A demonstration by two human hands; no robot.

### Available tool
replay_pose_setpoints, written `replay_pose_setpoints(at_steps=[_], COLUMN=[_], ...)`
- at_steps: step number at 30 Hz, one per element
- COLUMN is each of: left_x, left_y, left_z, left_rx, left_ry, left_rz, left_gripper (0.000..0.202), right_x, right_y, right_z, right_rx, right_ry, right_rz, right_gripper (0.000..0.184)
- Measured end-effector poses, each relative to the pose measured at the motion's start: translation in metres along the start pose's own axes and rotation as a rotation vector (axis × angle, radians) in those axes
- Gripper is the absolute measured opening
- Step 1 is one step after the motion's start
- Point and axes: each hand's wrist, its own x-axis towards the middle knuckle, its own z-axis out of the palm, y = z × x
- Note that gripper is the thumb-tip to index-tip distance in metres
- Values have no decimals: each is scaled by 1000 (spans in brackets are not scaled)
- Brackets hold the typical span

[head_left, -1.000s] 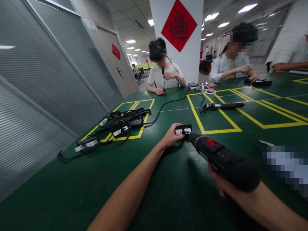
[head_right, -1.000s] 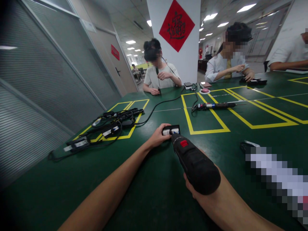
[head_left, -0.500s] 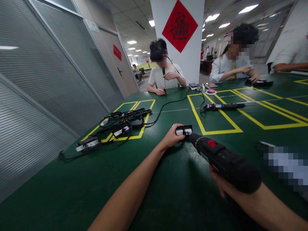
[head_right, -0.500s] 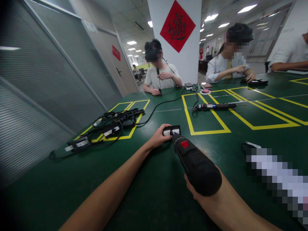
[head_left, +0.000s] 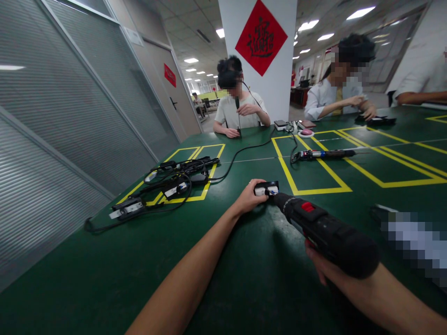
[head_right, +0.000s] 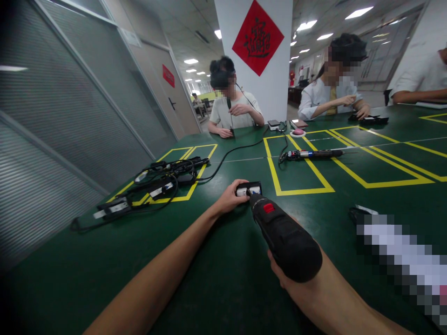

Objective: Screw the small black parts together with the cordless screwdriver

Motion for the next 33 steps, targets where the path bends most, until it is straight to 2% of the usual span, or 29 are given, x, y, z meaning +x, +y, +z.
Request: replay_pose_setpoints(at_steps=[4,8,12,16,20,25,29,33], left_x=[0,1,1,0,0,0,1,1], left_y=[0,-1,-1,0,-1,0,1,-3], left_z=[0,1,1,1,1,1,1,1], left_rx=[-2,7,11,21,14,11,11,19], left_ry=[0,6,8,8,5,4,2,11], left_rz=[-6,-8,-4,2,3,-3,-8,10], left_gripper=[53,53,53,53,52,52,52,52], right_x=[-2,-3,-3,0,2,1,0,-1], right_y=[-2,0,0,-3,-8,-10,-9,-13], right_z=[3,10,10,10,11,8,7,7], right_rx=[64,114,155,158,204,165,168,197], right_ry=[-89,24,-63,30,2,44,-11,-5], right_rz=[93,179,162,116,64,94,93,92], right_gripper=[33,32,30,20,16,18,17,19])
